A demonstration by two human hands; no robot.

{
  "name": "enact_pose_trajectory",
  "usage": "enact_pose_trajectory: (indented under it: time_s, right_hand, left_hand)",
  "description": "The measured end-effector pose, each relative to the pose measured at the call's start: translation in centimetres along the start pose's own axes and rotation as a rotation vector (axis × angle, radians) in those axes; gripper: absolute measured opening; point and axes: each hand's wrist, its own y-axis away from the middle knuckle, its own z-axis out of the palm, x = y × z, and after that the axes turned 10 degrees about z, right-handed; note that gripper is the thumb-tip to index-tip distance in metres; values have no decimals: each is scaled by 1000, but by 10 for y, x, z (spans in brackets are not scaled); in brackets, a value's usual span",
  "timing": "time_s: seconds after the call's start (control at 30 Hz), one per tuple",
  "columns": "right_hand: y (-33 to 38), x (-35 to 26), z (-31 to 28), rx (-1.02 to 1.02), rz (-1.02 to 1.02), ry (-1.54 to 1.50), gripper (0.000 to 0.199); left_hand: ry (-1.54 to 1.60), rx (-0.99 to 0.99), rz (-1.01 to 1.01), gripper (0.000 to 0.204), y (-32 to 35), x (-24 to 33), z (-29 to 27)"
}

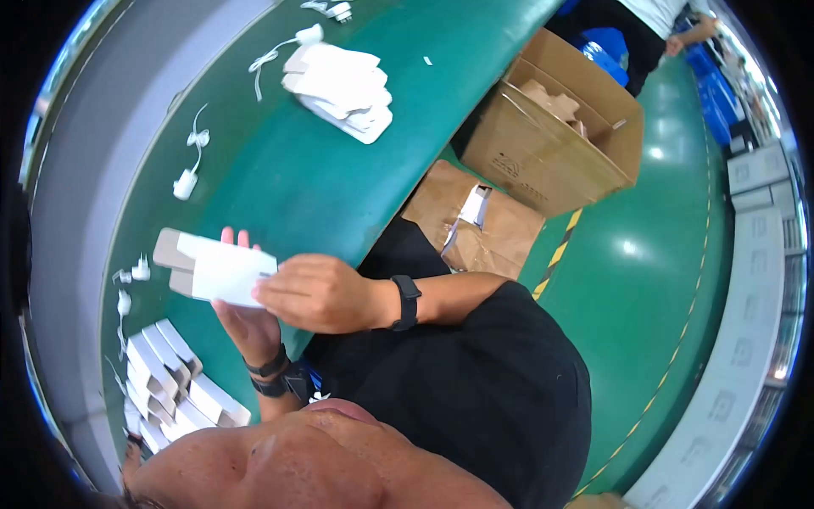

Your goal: The person folds white cardboard boxes by hand, inserts white power adapters into them, and closes the flaps. They repeat this process multiple times, placing the finished packages on the green surface.

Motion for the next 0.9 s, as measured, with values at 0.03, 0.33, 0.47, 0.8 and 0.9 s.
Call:
enact_pose_trajectory:
  time_s: [0.03,0.33,0.47,0.8,0.9]
  right_hand:
    - [4,1,-1,-51,43,-80,26]
    - [-63,29,-64,-756,656,-180,26]
    - [-69,40,-65,-1028,632,-205,29]
    - [-12,49,-13,-301,670,-758,35]
    - [-6,59,-8,-381,647,-729,36]
  left_hand:
    - [-56,-16,-4,98,1,0,-2]
    - [-52,-382,-381,109,42,0,-67]
    - [-33,-193,-376,104,36,-2,-39]
    - [-183,-101,-103,72,23,-26,-42]
    - [-137,-127,-170,67,30,-29,-46]
